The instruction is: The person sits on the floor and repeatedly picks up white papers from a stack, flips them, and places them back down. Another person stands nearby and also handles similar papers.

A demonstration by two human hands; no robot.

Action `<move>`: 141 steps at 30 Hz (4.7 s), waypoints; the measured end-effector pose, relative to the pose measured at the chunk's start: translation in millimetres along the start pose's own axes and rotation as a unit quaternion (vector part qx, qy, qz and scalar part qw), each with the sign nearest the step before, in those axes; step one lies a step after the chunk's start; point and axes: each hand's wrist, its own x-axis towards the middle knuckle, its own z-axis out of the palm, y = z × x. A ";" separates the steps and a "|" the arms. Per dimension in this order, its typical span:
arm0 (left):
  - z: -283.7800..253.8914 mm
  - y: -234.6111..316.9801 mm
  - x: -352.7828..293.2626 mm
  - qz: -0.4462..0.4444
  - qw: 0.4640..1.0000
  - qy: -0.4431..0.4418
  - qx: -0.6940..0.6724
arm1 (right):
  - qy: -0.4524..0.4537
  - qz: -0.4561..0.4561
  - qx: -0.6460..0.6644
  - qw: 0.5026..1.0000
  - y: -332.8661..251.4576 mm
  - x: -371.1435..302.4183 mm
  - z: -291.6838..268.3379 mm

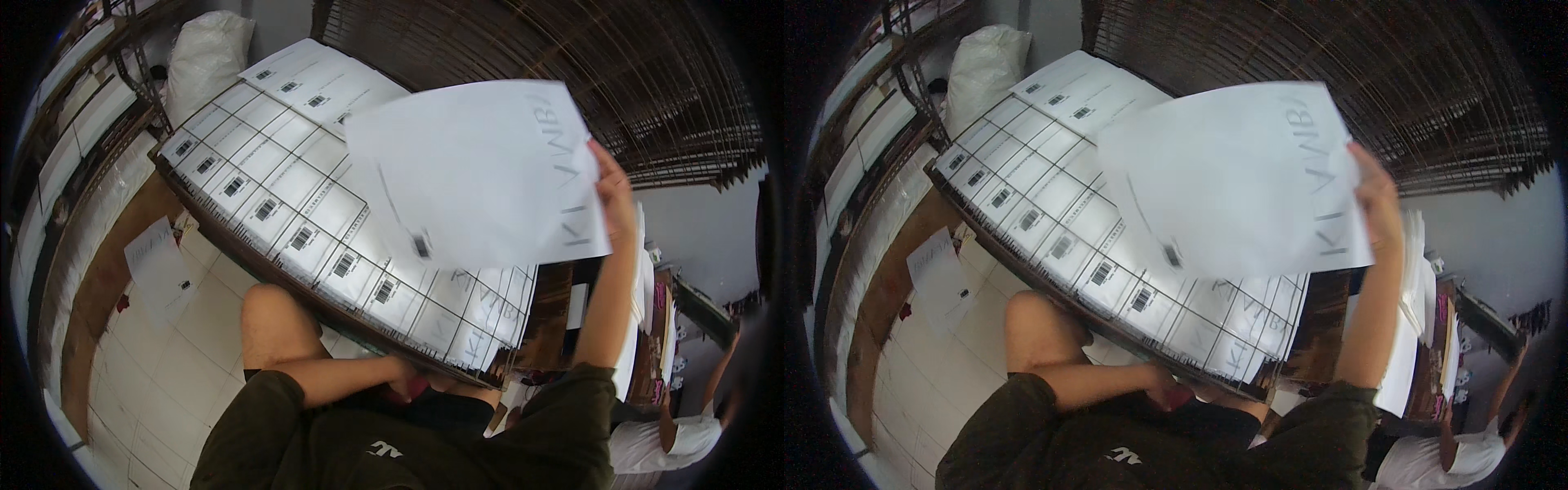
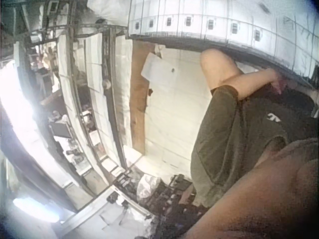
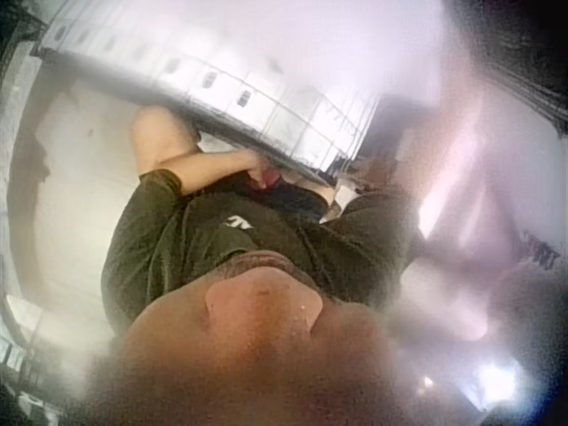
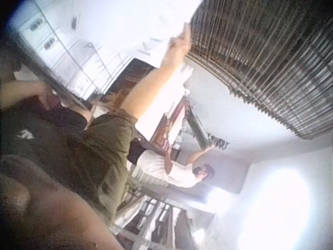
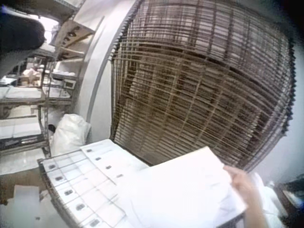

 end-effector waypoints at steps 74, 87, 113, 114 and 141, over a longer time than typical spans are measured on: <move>-13.8 1.6 -7.7 0.005 0.996 -0.024 -0.086 | 0.288 0.070 -0.481 0.825 195.4 -366.0 48.3; -11.8 0.5 -10.9 -0.002 0.993 -0.022 -0.118 | 0.583 -0.153 -0.188 0.775 83.0 -290.9 -105.0; 0.3 -9.9 7.2 0.013 0.994 -0.028 -0.106 | 0.843 -0.097 0.029 0.528 141.4 -249.2 -320.8; 0.7 -10.0 4.9 0.014 0.993 -0.023 -0.112 | 0.790 -0.151 -0.025 0.594 122.5 -238.5 -308.5; -13.2 -1.2 -6.9 0.005 0.997 -0.023 -0.068 | -0.117 -0.022 -0.122 0.985 -137.4 -42.7 10.2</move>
